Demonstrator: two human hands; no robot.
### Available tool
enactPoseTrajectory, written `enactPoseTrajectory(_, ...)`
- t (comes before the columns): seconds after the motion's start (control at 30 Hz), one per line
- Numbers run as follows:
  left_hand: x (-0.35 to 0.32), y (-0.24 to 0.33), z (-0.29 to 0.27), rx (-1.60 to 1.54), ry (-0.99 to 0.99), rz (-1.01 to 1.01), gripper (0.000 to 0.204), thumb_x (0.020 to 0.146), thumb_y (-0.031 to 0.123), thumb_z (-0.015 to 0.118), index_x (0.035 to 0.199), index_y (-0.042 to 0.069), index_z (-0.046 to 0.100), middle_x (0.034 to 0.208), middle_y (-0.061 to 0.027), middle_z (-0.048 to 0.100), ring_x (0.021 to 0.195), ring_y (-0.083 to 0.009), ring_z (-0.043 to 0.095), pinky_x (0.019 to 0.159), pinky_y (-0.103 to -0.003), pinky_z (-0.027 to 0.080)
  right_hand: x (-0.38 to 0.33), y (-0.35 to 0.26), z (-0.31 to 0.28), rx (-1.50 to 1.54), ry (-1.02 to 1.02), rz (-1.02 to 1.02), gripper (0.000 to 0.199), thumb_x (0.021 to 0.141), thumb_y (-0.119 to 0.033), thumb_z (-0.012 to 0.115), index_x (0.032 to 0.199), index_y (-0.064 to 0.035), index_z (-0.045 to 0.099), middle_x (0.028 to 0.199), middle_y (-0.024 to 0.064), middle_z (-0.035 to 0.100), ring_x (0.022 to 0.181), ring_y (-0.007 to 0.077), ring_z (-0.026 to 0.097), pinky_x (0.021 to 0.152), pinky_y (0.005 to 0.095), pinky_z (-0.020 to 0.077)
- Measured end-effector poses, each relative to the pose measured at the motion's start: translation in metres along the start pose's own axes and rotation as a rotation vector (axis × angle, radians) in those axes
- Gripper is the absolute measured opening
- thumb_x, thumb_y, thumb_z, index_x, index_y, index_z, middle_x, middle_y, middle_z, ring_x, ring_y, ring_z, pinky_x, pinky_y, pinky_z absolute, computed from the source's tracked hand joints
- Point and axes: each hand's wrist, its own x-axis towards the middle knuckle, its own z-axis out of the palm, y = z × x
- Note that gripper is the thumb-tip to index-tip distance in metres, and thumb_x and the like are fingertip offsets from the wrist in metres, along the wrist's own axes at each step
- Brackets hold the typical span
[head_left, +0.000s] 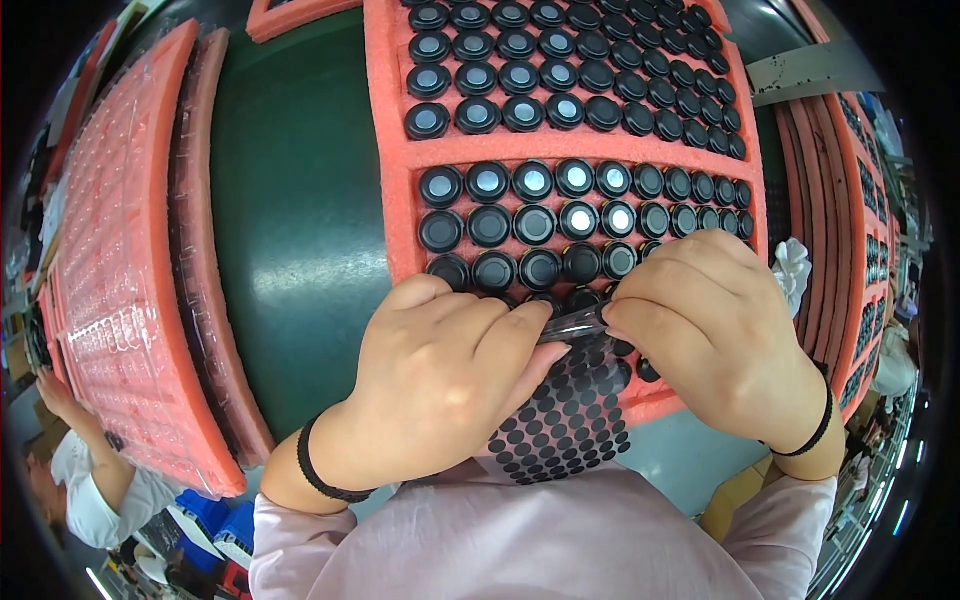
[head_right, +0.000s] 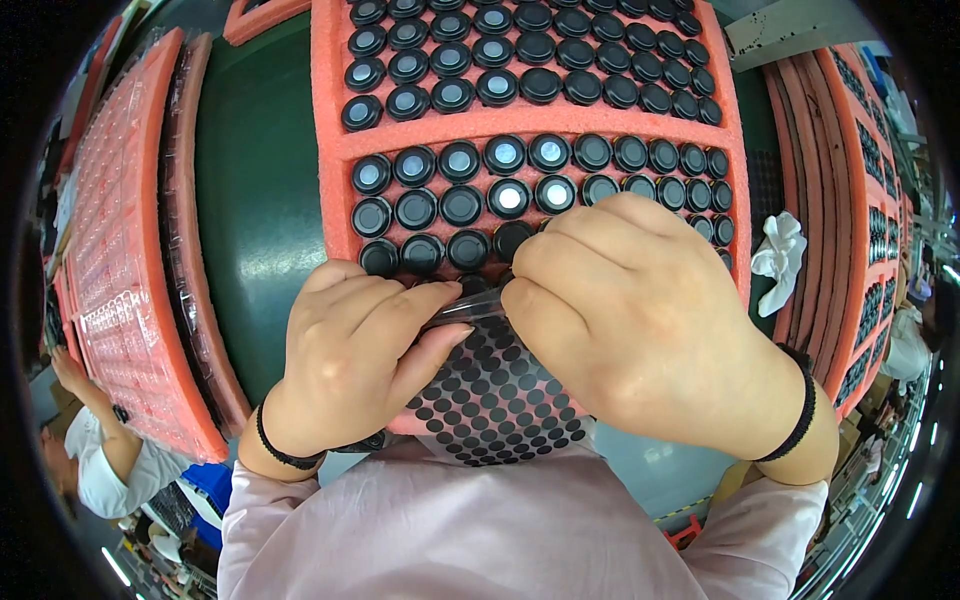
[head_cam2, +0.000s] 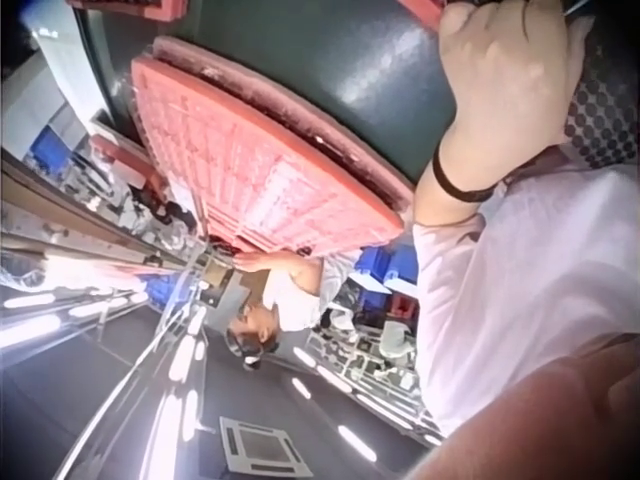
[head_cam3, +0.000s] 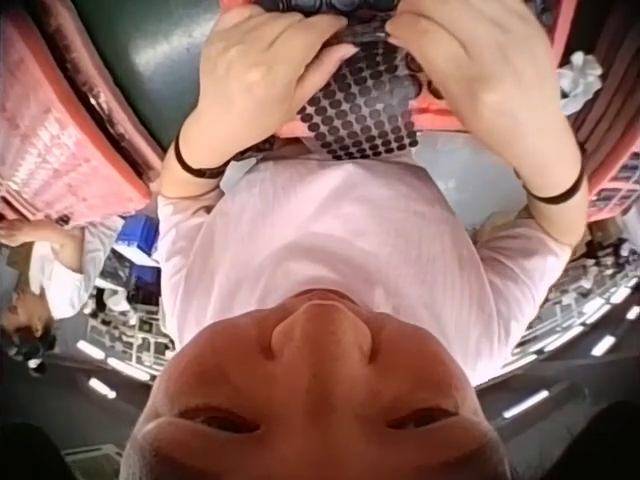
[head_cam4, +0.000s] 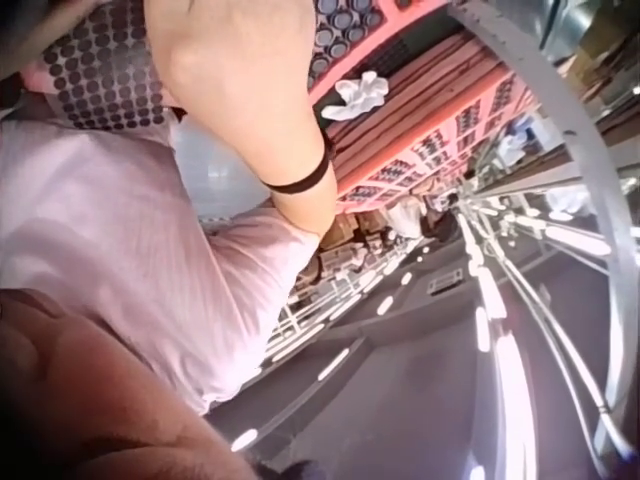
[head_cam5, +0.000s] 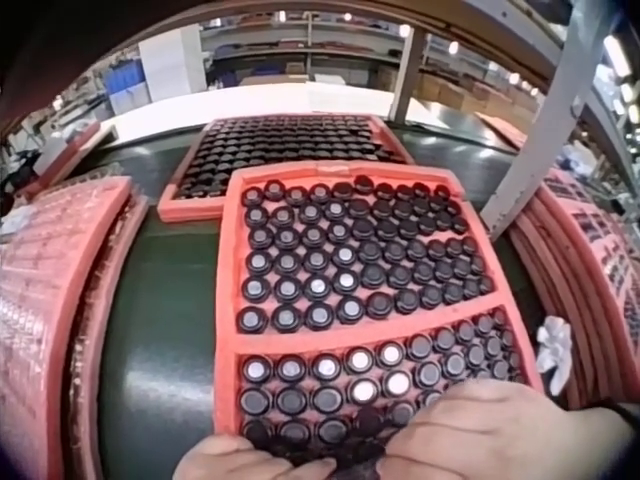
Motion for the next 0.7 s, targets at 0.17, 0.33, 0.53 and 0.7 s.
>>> enactPoseTrajectory(0.17, -0.004, -0.003, -0.001, 0.015, 0.005, 0.018, 0.035, 0.072, 0.013, 0.086, 0.103, 0.002, 0.072, 0.076, -0.0072, 0.068, 0.064, -0.0252, 0.062, 0.065, -0.037, 0.045, 0.008, -0.003, 0.0, -0.017, -0.06, -0.017, 0.025, 0.071, -0.008, 0.072, 0.093, 0.0021, 0.068, 0.092, 0.0115, 0.066, 0.083, 0.0313, 0.065, 0.073, 0.0428, 0.052)
enactPoseTrajectory(0.33, -0.007, -0.004, -0.001, 0.019, 0.018, 0.048, 0.037, 0.072, 0.014, 0.086, 0.104, 0.003, 0.072, 0.074, -0.0059, 0.064, 0.063, -0.0241, 0.06, 0.064, -0.038, 0.045, 0.009, -0.001, 0.002, 0.006, -0.091, -0.005, 0.024, 0.072, -0.006, 0.076, 0.093, 0.0012, 0.068, 0.091, 0.0116, 0.066, 0.083, 0.0312, 0.065, 0.073, 0.043, 0.0521)
enactPoseTrajectory(0.53, -0.008, -0.006, -0.002, 0.037, 0.006, 0.076, 0.037, 0.072, 0.016, 0.086, 0.105, 0.003, 0.073, 0.074, -0.0049, 0.061, 0.062, -0.0227, 0.059, 0.064, -0.037, 0.045, 0.006, 0.012, 0.002, 0.296, -0.191, 0.134, 0.016, 0.079, -0.003, 0.077, 0.092, -0.001, 0.068, 0.09, 0.0119, 0.067, 0.083, 0.0303, 0.065, 0.075, 0.0411, 0.0528)
enactPoseTrajectory(0.7, -0.007, -0.009, 0.004, 0.054, 0.044, 0.134, 0.032, 0.076, 0.019, 0.082, 0.102, 0.002, 0.072, 0.07, -0.0027, 0.057, 0.06, -0.0189, 0.057, 0.062, -0.035, 0.04, 0.003, 0.02, 0.003, 0.547, -0.235, 0.252, 0.011, 0.083, -0.003, 0.076, 0.091, -0.0011, 0.068, 0.089, 0.011, 0.068, 0.083, 0.0296, 0.066, 0.075, 0.0382, 0.0532)
